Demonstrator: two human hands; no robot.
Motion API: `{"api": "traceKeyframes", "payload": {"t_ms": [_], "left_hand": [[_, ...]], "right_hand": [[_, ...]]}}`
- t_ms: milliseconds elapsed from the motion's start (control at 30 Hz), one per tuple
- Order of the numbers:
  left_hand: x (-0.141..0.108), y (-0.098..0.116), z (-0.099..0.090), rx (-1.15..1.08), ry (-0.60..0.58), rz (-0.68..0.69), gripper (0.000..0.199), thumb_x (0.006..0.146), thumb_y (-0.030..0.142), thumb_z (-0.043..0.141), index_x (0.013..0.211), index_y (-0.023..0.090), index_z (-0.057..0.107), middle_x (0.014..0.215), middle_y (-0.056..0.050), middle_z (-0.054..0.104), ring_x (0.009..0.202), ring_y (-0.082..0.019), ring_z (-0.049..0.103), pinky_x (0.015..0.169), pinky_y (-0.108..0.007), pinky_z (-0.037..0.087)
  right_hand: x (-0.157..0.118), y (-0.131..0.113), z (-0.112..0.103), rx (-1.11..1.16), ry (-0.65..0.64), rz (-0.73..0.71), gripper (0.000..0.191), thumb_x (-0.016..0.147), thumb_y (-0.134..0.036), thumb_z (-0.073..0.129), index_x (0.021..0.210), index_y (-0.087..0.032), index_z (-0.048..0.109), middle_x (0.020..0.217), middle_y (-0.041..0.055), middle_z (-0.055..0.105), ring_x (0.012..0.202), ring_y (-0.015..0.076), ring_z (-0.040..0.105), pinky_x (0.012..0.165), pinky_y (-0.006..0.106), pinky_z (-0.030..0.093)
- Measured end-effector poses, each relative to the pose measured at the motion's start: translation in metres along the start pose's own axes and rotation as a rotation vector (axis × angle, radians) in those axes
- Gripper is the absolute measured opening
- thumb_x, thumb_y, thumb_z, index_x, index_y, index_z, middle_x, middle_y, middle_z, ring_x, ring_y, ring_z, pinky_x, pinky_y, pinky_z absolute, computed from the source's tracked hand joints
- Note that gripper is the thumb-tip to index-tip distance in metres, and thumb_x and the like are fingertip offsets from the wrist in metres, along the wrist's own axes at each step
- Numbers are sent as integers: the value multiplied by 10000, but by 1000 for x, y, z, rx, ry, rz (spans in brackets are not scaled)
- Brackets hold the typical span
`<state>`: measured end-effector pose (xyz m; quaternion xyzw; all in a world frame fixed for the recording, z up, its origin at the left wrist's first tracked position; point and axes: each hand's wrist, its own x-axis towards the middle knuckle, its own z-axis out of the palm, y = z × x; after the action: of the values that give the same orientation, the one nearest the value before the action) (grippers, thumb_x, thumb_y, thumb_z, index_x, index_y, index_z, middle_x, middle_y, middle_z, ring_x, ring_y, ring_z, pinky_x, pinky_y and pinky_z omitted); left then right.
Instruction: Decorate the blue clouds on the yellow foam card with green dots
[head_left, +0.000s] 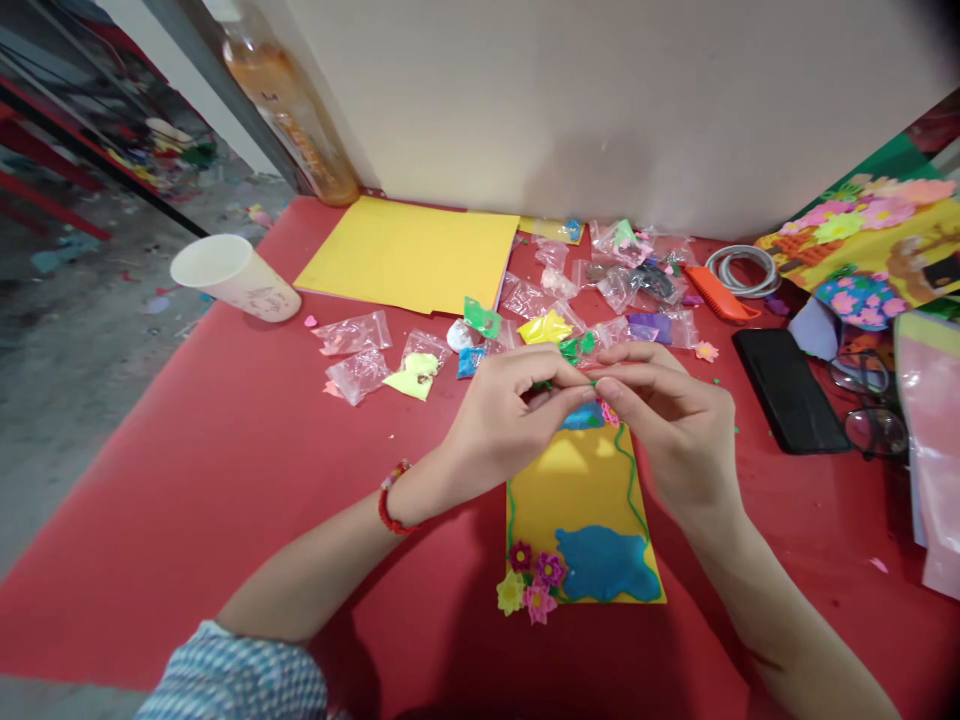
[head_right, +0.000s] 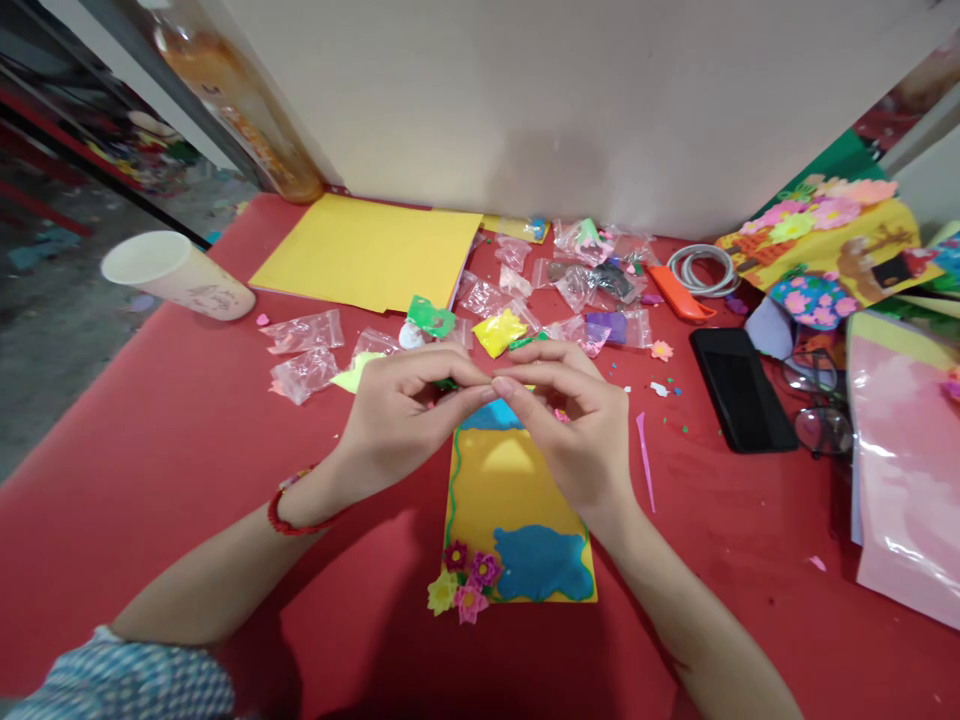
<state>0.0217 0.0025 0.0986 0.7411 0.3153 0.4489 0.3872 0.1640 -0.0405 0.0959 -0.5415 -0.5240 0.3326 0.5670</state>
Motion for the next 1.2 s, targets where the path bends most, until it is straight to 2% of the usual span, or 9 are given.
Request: {"api": "traceKeyframes", "payload": {"t_ms": [133,400,567,800,1033,1200], "left_hand": [[1,-1,-1,-24,-14,-6,275,828,324,641,611,155,656,544,0,574,495,-87,469,470,-225,374],[-1,-4,0,-29,-18,-69,268,786,409,673,717,154,720,591,-31,631,515,-107,515,458,-234,385],[-1,-2,2,-91,2,-98,188,785,317,685,682,161,710,608,-26,652,535,-107,542,481,-226,421],[-1,-1,0,-81,15,-98,113,775,196,662,673,162,698,609,-27,652,563,-117,552,493,-232,424],[0,-2,0,-137,-14,-176,116,760,197,663,654,153,681,644,-35,679,556,-109,548,486,-225,423],[2,1,-2,-136,51,-151,45,725,196,697,742,154,697,682,-28,680,553,-94,535,457,-202,399]], "right_hand": [[0,3,-1,-19,17,-23,81,754,-205,686,743,-269,734,855,8,667,875,159,618,748,327,511],[-5,0,4,-145,149,-119,125,763,-182,679,730,-289,735,848,-6,681,879,157,625,704,308,516],[-9,-4,9,-182,200,-115,130,766,-185,666,703,-279,730,869,-1,691,807,156,639,632,306,511],[-8,-6,8,-170,149,-132,361,865,-238,539,513,-231,620,857,5,698,864,160,647,750,324,516],[-5,-3,6,-141,124,-71,335,856,-259,548,533,-226,630,814,17,688,803,155,639,692,309,499],[-3,-3,4,-179,102,-101,340,847,-246,559,512,-224,611,821,7,689,813,152,634,712,308,493]]}}
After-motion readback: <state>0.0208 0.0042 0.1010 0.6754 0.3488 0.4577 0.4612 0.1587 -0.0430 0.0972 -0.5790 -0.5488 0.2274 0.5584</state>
